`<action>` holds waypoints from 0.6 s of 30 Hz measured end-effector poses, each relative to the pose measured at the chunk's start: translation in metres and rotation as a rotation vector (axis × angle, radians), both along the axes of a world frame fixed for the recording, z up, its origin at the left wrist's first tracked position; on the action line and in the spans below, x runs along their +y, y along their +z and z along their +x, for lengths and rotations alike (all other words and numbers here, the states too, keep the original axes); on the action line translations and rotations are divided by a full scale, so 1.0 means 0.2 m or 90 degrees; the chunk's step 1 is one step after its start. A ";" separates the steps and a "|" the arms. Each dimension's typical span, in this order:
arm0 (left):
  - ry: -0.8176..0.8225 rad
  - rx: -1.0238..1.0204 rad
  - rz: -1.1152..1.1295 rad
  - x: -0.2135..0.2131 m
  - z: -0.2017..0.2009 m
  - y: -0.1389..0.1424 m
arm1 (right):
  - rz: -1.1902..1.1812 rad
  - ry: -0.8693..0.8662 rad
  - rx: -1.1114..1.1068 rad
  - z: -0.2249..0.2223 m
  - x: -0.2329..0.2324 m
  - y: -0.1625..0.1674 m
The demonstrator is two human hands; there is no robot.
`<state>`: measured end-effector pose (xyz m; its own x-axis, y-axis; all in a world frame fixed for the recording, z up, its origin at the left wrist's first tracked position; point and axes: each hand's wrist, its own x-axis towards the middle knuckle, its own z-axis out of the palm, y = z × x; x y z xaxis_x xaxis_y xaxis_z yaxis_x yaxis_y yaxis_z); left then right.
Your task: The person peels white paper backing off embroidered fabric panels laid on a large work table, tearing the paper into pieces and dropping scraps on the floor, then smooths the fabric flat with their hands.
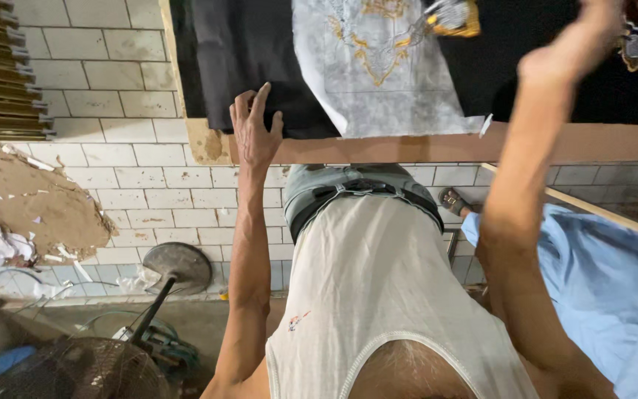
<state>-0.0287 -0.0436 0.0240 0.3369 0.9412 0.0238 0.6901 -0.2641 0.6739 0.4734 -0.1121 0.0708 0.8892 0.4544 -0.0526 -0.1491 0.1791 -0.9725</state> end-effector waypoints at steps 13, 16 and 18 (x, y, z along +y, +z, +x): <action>-0.052 0.055 0.086 -0.02 0.18 0.09 | -0.343 -0.277 0.126 0.86 -1.37 0.16; -0.093 0.017 0.094 -0.01 0.21 0.09 | -0.380 -0.342 -0.015 0.81 -1.33 0.05; -0.119 0.054 0.096 0.01 0.21 0.08 | -0.331 -0.309 -0.118 0.71 -1.19 -0.01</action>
<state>0.0142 -0.0412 0.0398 0.5120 0.8502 0.1228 0.6724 -0.4856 0.5587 0.6145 -0.3496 0.0693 0.9993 -0.0348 0.0166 0.0050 -0.3087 -0.9511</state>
